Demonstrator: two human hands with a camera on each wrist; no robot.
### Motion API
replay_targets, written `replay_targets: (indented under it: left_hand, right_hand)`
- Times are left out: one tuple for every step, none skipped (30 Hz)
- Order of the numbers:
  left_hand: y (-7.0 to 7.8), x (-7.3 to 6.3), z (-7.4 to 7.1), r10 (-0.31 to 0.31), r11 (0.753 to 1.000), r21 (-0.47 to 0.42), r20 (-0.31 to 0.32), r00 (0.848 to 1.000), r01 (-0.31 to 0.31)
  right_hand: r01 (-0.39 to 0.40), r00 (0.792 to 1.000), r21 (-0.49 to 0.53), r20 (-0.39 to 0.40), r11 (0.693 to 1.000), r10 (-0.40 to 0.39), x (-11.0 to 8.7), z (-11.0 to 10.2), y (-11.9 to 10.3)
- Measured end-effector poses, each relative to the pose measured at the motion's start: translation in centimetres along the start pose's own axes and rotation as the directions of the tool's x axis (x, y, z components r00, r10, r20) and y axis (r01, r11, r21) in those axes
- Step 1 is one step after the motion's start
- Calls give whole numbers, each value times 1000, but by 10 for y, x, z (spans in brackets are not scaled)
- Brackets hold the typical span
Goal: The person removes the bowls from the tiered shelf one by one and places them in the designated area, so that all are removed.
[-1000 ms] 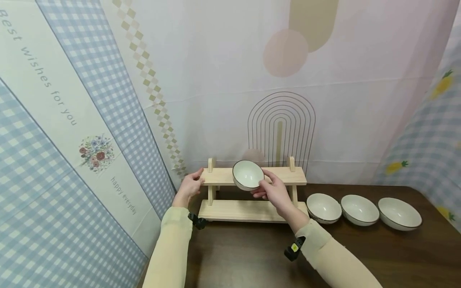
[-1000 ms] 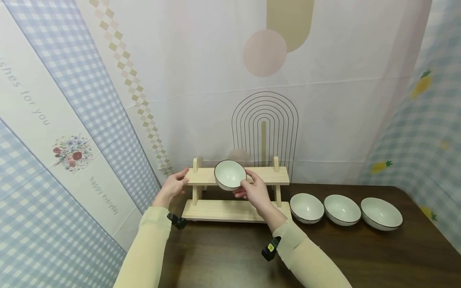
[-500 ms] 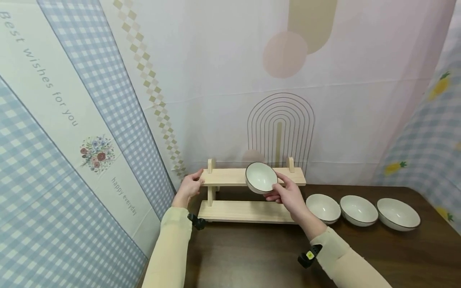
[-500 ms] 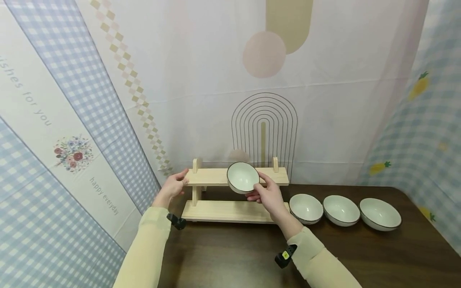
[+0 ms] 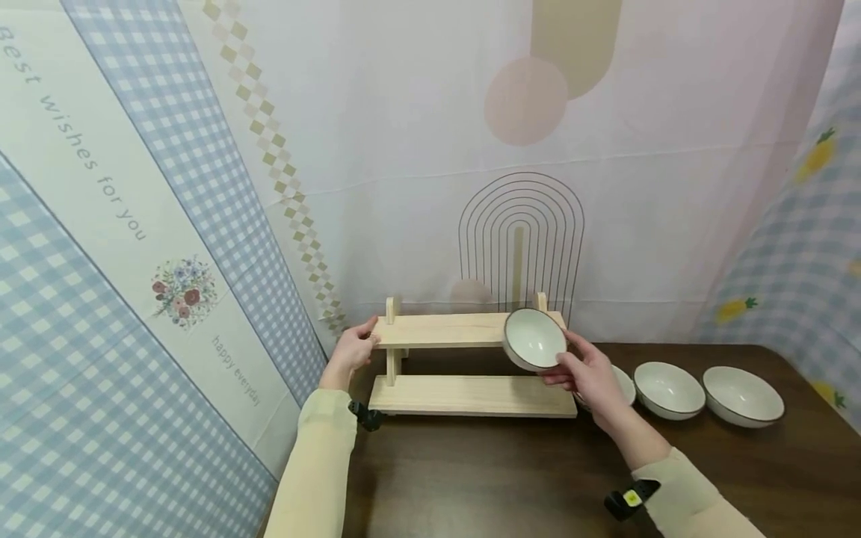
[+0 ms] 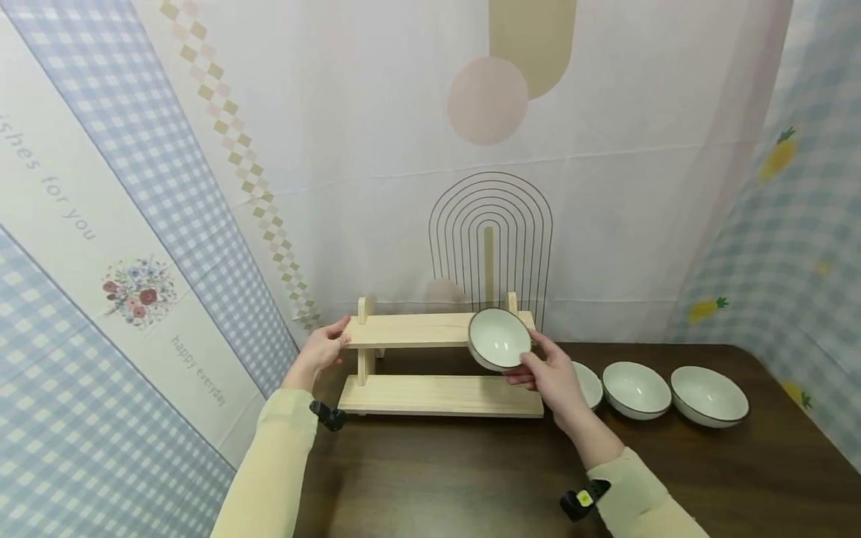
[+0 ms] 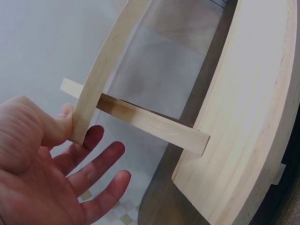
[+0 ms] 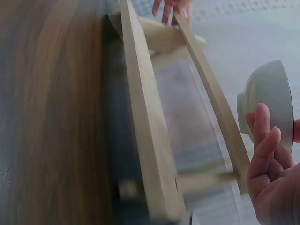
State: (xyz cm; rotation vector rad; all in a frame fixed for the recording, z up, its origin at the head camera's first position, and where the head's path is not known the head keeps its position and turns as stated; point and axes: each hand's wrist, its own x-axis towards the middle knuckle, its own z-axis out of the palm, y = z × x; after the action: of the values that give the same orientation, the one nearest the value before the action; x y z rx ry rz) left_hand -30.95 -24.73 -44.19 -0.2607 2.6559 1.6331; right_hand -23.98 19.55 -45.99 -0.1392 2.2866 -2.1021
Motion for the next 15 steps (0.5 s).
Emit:
replay_targets:
  left_hand:
    - [-1,0,-1,0,1000,2,1,1000,0]
    - [-2,1,-2,-1,1000,5,1,1000,1]
    - [-3,1,-3,-3,1000,8,-1,1000,3]
    - [-5,2,-4,-3,1000,11,-2,1000,3]
    - [-6,2,-6,-3,1000,14,-3,1000,3]
    - [-7,3,-7,-3,1000,15,-5,1000,3]
    - [-8,3,-8,-1,1000,16,-5,1000,1]
    - [-9,4,-10,1,1000,17,-5,1000,-1]
    - [-9,4,-11,2,1000,15,-4,1000,-2]
    - [-10,4,-13,4,1000,15,-2,1000,-4]
    - [-10,4,-14,7,1000,17,-2,1000,-7]
    - [-10,5,-14,8,1000,18,-1,1000,-8]
    - [-11,6,-15,8,1000,22,1,1000,-8]
    - [-11,6,-15,10,1000,26,3,1000,-10]
    - [-11,7,-16,11,999,30,5,1000,-11]
  right_hand:
    - [1,1000,-11,-10,1000,-1,-2,-7,4]
    - [-2,1000,-15,-19,1000,2,-5,-14,8]
    - [-3,1000,-22,-27,1000,3,-8,-22,11]
    - [-6,999,-29,-32,1000,5,-10,-29,15]
    - [-7,999,-35,-40,999,6,-12,-37,18]
    - [-8,999,-39,-46,999,6,-15,-45,21]
    - [-11,999,-34,-54,999,9,-18,-53,23]
    - [-9,998,-21,-64,1000,7,-22,-61,26]
    - [-1,997,-14,-75,1000,0,-25,-69,28]
    - [4,997,9,-83,1000,-3,-29,-78,31]
    - [11,995,25,-96,1000,-8,-33,-88,35]
    - [19,994,50,-111,999,-13,-36,-99,39]
    - [26,992,76,-127,997,-16,-40,-110,43]
    - [33,989,106,-149,994,-17,-43,-121,47]
    - [27,985,134,-173,991,-4,-47,-132,50]
